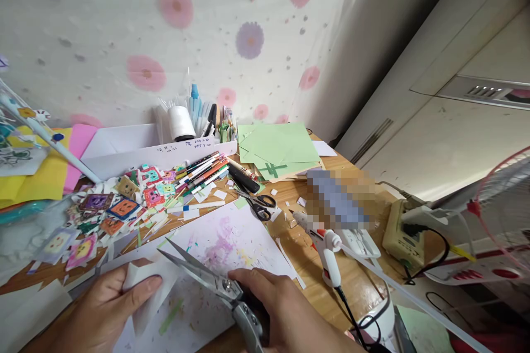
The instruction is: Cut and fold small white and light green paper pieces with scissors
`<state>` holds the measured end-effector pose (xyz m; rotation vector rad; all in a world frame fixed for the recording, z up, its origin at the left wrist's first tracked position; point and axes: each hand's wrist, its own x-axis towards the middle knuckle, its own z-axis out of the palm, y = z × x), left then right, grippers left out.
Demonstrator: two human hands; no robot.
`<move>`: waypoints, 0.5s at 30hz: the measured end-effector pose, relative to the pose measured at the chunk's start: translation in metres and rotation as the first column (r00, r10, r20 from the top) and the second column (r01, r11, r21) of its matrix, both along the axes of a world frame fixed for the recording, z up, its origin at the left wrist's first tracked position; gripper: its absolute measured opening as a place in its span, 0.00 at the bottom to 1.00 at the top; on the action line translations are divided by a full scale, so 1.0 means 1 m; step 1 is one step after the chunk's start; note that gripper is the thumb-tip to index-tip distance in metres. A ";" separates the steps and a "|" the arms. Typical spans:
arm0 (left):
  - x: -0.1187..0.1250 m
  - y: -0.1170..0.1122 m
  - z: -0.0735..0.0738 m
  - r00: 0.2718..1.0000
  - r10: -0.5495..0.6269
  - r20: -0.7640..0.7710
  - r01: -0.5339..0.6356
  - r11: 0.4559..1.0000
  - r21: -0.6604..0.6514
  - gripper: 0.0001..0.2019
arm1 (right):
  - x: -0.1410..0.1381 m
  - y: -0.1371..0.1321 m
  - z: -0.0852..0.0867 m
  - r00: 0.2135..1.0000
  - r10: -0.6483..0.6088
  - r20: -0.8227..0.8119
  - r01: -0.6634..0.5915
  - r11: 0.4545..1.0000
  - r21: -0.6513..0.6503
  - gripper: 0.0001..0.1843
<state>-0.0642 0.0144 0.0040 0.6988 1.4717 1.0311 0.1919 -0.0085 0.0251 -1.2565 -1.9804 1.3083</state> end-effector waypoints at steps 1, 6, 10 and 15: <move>-0.002 0.000 -0.002 1.000 -0.008 0.020 0.008 1.000 0.004 0.16 | 0.000 0.000 0.000 1.000 0.000 0.002 0.000 1.000 -0.002 0.37; -0.009 0.001 -0.007 0.990 -0.065 0.122 0.070 0.997 -0.039 0.14 | -0.002 0.001 0.002 0.999 -0.001 0.041 0.001 1.000 -0.008 0.37; -0.007 0.001 -0.001 0.980 -0.082 0.180 0.089 0.996 -0.031 0.17 | -0.002 0.001 0.002 0.996 -0.005 0.084 0.002 0.999 0.035 0.36; -0.005 -0.001 0.005 0.980 -0.110 0.165 0.105 0.994 0.036 0.15 | 0.000 -0.003 0.004 0.993 -0.032 0.116 0.022 0.996 0.087 0.35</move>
